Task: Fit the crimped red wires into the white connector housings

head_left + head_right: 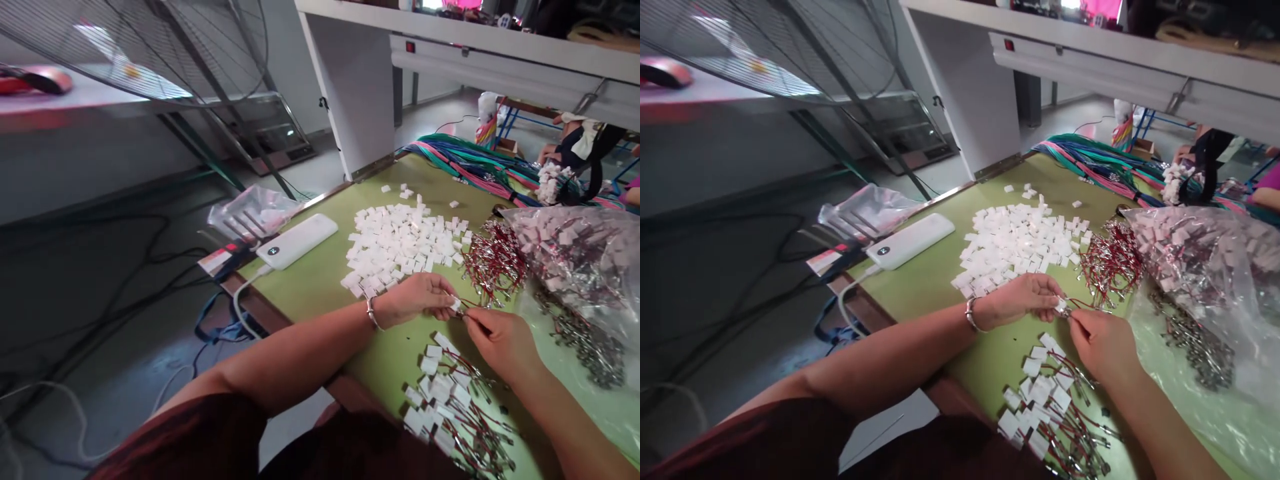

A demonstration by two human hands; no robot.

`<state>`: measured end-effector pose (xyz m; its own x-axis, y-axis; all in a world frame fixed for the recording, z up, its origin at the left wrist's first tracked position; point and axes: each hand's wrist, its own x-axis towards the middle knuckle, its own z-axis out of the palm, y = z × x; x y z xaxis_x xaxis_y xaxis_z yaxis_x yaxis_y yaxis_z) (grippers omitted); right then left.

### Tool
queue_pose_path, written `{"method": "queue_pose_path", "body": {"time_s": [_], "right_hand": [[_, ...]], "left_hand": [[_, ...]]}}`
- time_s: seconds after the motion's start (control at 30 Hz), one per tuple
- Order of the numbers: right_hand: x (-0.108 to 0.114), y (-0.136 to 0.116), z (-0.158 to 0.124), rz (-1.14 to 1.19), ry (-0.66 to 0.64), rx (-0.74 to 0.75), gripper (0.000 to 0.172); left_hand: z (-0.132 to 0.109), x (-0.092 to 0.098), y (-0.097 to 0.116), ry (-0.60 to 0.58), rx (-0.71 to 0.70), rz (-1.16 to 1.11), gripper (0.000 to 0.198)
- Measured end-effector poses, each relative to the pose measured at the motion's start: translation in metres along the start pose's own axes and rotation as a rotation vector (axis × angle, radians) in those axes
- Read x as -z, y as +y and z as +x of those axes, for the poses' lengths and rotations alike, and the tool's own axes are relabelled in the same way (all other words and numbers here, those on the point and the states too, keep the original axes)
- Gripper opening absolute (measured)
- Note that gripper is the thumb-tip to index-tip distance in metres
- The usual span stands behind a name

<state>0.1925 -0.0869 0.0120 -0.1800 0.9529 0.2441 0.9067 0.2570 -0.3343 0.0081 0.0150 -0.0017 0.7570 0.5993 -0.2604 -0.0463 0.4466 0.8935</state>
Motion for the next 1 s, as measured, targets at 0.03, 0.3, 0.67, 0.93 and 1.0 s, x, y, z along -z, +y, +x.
{"method": "queue_pose_path", "body": {"time_s": [0.03,0.3,0.67,0.93,1.0], "right_hand": [[-0.001,0.0,-0.001,-0.03,-0.005,0.005,0.027],[-0.002,-0.001,0.002,-0.15,-0.199,-0.17,0.027],[-0.002,-0.003,0.006,-0.106,-0.177,-0.281,0.027],[-0.006,0.0,0.003,0.293,-0.064,-0.144,0.03],[-0.003,0.002,0.005,0.432,-0.075,-0.15,0.032]], "left_hand": [[0.0,-0.001,0.0,0.004,-0.003,0.037,0.026],[-0.004,-0.014,0.0,0.133,-0.117,0.415,0.011],[-0.001,-0.018,-0.005,0.113,-0.092,0.348,0.016],[0.0,-0.012,-0.004,-0.017,-0.073,0.076,0.013],[0.0,-0.008,-0.003,-0.072,-0.081,-0.037,0.015]]}}
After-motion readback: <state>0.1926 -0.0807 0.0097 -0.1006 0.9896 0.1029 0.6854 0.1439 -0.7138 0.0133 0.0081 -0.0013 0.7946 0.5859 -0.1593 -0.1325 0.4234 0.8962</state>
